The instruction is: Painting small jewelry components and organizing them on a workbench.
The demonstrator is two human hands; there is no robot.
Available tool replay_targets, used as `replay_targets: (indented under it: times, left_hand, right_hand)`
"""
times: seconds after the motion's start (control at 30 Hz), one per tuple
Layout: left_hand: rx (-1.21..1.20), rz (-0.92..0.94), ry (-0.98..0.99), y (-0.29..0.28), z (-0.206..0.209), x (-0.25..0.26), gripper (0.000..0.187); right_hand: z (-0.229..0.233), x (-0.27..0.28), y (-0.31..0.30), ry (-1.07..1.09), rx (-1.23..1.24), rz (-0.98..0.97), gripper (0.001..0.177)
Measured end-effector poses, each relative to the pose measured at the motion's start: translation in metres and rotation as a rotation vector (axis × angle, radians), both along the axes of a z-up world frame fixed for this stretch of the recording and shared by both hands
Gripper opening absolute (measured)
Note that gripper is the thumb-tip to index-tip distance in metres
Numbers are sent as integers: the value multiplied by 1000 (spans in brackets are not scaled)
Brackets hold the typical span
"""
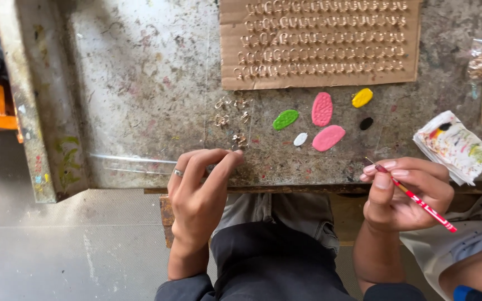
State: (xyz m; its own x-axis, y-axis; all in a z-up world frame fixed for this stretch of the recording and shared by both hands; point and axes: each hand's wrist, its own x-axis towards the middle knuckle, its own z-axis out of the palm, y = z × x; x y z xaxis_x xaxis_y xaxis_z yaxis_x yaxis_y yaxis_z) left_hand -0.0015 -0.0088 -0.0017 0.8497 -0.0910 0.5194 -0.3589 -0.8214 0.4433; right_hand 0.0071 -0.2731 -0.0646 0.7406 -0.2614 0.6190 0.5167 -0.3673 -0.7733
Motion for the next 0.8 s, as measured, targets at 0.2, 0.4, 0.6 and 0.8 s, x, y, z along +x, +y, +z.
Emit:
replay_targets:
  times: [0.2, 0.4, 0.6, 0.8]
  left_hand:
    - [-241, -91, 16, -17, 9, -20, 14]
    - [-433, -272, 159, -36, -6, -11, 14]
    - [-492, -339, 168, -38, -6, -3, 6]
    - [-351, -325, 133, -36, -4, 2, 14]
  right_hand:
    - [-1, -8, -20, 9, -57, -63, 19]
    - [15, -4, -55, -50, -356, -158, 21]
    - [11, -5, -75, -3, -593, -230, 23]
    - [2, -6, -74, 6, -657, -319, 36]
